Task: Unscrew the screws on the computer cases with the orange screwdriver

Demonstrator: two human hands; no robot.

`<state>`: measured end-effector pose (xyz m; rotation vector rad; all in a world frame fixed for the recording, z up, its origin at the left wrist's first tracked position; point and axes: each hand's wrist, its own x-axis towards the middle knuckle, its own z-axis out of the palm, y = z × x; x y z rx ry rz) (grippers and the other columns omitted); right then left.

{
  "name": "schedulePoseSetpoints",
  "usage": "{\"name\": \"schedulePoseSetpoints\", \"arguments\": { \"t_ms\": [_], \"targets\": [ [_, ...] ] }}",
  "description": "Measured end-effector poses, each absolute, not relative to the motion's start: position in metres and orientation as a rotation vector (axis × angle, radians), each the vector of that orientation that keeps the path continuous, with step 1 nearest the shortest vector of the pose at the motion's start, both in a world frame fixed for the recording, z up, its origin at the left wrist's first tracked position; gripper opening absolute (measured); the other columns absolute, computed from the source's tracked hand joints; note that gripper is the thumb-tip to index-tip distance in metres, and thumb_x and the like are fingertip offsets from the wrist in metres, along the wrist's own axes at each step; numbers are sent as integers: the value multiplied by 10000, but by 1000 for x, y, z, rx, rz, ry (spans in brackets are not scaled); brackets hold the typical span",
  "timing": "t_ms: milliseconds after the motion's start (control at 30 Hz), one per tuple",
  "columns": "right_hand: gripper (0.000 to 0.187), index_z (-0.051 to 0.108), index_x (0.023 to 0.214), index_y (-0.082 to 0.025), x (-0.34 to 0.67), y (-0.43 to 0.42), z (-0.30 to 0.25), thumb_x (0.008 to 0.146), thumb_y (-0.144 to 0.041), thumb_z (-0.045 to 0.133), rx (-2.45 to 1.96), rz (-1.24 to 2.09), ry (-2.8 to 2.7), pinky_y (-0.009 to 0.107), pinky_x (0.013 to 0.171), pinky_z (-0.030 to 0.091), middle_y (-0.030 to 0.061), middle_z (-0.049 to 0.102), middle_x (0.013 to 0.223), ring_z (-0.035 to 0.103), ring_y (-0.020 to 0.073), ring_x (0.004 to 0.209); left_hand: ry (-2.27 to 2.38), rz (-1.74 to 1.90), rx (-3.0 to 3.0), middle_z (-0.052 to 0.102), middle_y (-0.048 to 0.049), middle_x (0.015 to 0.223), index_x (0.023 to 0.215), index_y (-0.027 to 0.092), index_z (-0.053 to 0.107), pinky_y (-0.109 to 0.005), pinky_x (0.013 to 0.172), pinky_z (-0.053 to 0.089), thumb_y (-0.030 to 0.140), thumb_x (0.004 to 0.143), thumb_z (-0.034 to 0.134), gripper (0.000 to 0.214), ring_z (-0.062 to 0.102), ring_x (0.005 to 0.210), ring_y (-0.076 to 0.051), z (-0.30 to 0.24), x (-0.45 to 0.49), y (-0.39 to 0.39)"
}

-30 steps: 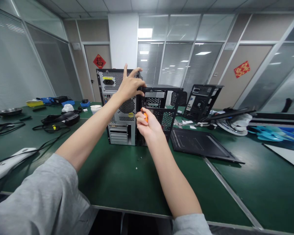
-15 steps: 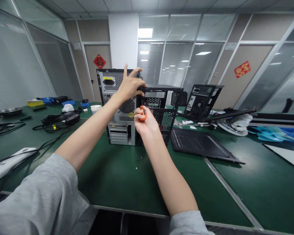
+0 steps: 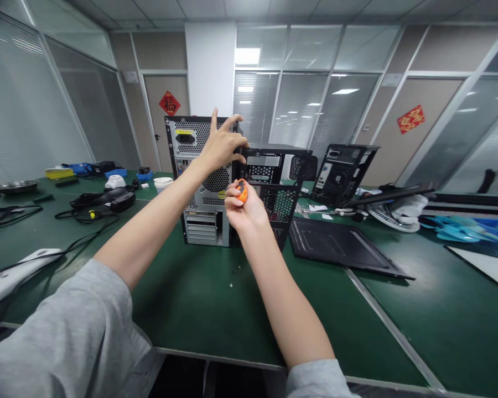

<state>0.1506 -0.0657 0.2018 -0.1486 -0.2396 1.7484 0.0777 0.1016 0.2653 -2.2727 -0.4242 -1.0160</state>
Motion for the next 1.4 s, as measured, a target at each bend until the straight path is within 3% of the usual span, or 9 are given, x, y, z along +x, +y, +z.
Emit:
{"name": "schedulePoseSetpoints", "arguments": {
  "t_ms": [300, 500, 700, 833, 967, 1233, 1400],
  "targets": [
    [300, 408, 736, -191, 150, -71, 204, 988, -202, 246, -157, 1773, -236, 67, 257, 267, -81, 392, 523, 393, 24, 352, -430, -1027, -2281, 707, -54, 960, 890, 239, 693, -547, 1179, 45, 294, 813, 574, 151, 341, 1348, -280, 265, 77, 100],
    [288, 432, 761, -186, 150, -71, 202, 939, -74, 236, -163, 1784, -269, 64, 285, 280, -81, 395, 528, 384, 20, 356, -409, -1056, -2276, 686, -67, 1087, 869, 243, 691, -533, 1186, 53, 299, 813, 582, 134, 357, 1343, -295, 265, 77, 99],
    [280, 439, 777, -194, 149, -71, 203, 952, -119, 233, -239, 1734, -251, 103, 230, 183, -109, 283, 487, 270, 28, 292, -431, -1040, -2286, 707, -80, 1010, 879, 237, 691, -593, 1164, 26, 262, 797, 601, 125, 355, 1344, -307, 265, 77, 97],
    [251, 367, 727, -213, 149, -73, 206, 970, -254, 321, -290, 1678, -203, 95, 217, 150, -126, 226, 494, 228, 11, 287, -440, -1023, -2279, 711, -73, 948, 871, 231, 681, -600, 1159, 54, 250, 797, 592, 118, 352, 1346, -306, 266, 77, 94],
    [269, 316, 697, -220, 153, -72, 204, 948, -136, 367, -351, 1670, -264, 77, 235, 160, -128, 207, 500, 225, 5, 295, -475, -994, -2274, 712, -62, 940, 869, 220, 670, -612, 1160, 49, 260, 809, 592, 106, 350, 1340, -309, 266, 77, 92],
    [225, 388, 725, -200, 152, -68, 201, 944, -149, 372, -362, 1641, -143, 37, 264, 286, -89, 379, 525, 429, 8, 366, -420, -1030, -2274, 702, -59, 1020, 872, 232, 668, -562, 1181, 42, 275, 818, 570, 120, 341, 1349, -286, 265, 77, 100],
    [209, 399, 728, -197, 150, -68, 206, 933, -157, 383, -353, 1644, -160, 39, 268, 303, -79, 402, 534, 442, 11, 379, -422, -1035, -2284, 682, -67, 1087, 871, 225, 674, -544, 1181, 44, 271, 801, 573, 131, 332, 1356, -282, 264, 77, 101]
  ]
}}
